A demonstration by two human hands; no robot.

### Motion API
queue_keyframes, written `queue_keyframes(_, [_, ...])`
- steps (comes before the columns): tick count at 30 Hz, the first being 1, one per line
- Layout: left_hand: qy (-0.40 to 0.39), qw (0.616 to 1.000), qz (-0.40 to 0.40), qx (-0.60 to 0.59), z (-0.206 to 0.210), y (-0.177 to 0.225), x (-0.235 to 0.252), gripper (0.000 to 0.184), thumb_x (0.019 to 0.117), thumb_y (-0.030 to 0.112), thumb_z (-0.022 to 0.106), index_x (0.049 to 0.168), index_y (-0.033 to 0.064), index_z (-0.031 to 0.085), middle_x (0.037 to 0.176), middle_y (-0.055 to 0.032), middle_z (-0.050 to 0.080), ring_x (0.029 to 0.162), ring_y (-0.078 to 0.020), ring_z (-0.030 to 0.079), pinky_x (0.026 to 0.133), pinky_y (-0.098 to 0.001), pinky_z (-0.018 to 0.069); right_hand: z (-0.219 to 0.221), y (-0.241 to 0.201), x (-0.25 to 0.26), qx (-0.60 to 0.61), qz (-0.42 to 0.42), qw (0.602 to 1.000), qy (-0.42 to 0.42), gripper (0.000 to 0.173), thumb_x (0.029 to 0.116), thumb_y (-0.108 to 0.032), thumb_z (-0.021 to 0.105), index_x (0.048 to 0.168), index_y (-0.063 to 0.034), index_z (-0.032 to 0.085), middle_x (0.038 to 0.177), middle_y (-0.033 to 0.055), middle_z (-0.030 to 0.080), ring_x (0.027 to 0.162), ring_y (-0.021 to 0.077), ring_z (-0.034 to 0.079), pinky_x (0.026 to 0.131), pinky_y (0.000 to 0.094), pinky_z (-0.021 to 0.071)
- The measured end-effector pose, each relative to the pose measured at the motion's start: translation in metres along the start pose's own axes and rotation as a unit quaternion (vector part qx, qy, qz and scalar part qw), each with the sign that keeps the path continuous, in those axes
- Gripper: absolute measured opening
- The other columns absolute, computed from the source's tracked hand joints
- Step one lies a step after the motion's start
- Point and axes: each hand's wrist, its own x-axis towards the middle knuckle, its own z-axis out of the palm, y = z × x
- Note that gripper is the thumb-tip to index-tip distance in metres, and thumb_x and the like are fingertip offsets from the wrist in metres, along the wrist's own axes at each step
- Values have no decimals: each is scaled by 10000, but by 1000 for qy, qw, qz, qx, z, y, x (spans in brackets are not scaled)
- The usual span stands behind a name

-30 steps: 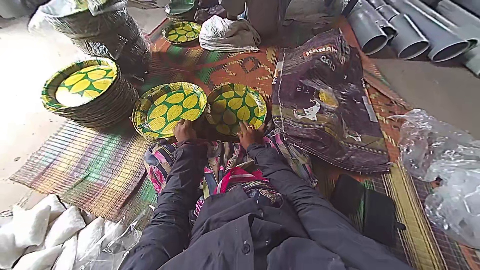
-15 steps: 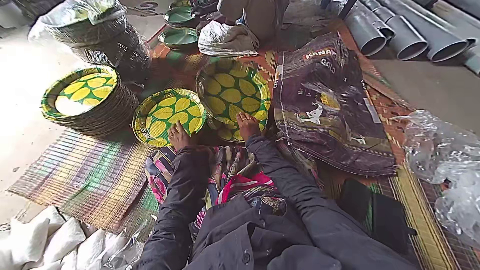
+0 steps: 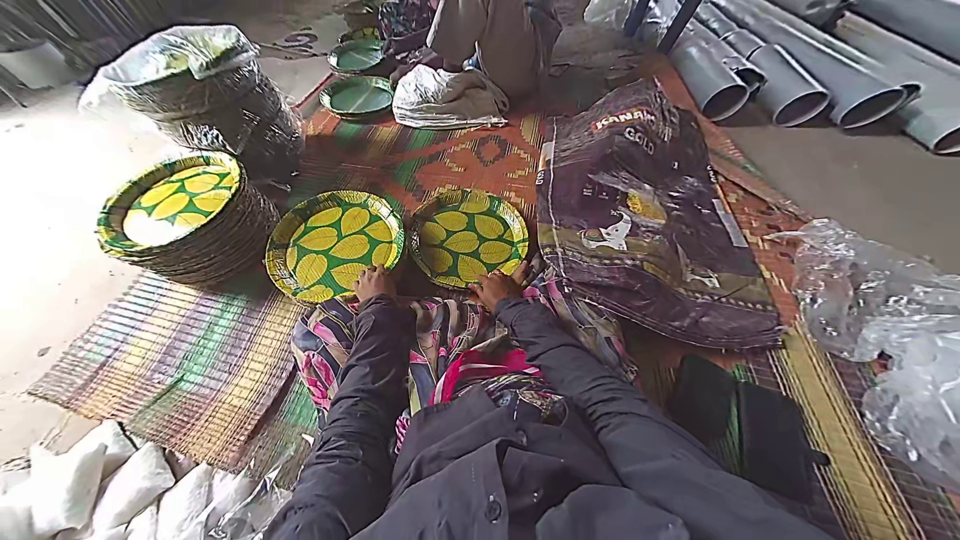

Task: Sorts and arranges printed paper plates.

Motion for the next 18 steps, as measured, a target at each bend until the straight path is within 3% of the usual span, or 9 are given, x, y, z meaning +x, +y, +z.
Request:
queue_keyframes(3, [0,999,-20,48,-5,10,-6,321,966,103,639,1271,15,684,1427,-218,598,1369,-396,537,1083,-600,461,0,1,1,4,-3,1000,-13,456,1096,-394,443,1353,-88,663,1280,207,687,1260,401,613,1069,606,448])
queue_keyframes(7, [144,984,-85,-61,-17,2,-18,343,1073,184,459,1320,46,653,1397,-210,629,1365,-376,552,1157,-576,388,0,1,0,8,-6,1000,-7,443,1097,-379,448,1342,-82,666,1286,210,683,1248,402,621,1054,598,465])
queue_keyframes(9, [250,962,-70,-86,-21,-5,-23,335,1087,229,459,1262,59,688,1329,-192,673,1336,-354,578,1189,-545,333,7,2,-3,37,-46,993,102,417,1058,-297,567,1387,-48,627,1399,234,618,1289,429,595,1072,603,459])
queue_keyframes(11, [384,914,50,-120,-18,-12,-31,249,1029,142,559,1114,-6,741,1173,-239,725,1215,-417,644,1154,-589,354,-1,-10,-10,59,-118,963,234,638,963,-197,712,1526,-18,472,1597,259,409,1422,473,464,1155,614,371])
queue_keyframes(12, [430,882,134,-139,-15,-12,-31,191,994,103,613,1033,-27,748,1087,-247,737,1136,-437,668,1119,-616,379,-10,-18,-9,56,-169,932,315,715,889,-168,785,1515,-4,481,1588,270,416,1426,478,459,1161,619,368])
queue_keyframes(13, [433,862,217,-152,-12,-13,-30,158,974,77,636,1000,-30,749,1051,-241,738,1106,-444,671,1104,-634,390,-21,-27,-8,51,-224,899,373,736,839,-150,825,1490,-10,511,1569,260,450,1428,472,460,1165,633,354])
queue_keyframes(15, [408,825,359,-156,0,-11,-31,124,940,44,660,967,-13,768,1016,-216,752,1068,-429,692,1083,-648,405,-40,-43,-6,30,-315,856,409,578,858,-91,777,1410,-55,610,1477,208,578,1401,440,508,1166,652,336])
queue_keyframes(17, [415,785,436,-147,11,-5,-32,130,947,35,640,945,44,771,1005,-153,759,1054,-362,698,1083,-604,405,-44,-54,-1,22,-351,841,412,299,885,50,672,1157,-37,764,1128,194,764,1146,421,703,1071,641,467])
queue_keyframes(18, [437,777,430,-144,12,-1,-32,131,960,52,638,952,61,769,1030,-143,762,1080,-355,692,1090,-584,401,-43,-56,1,17,-342,844,413,234,892,75,644,1058,-18,779,968,189,778,988,399,753,995,600,536])
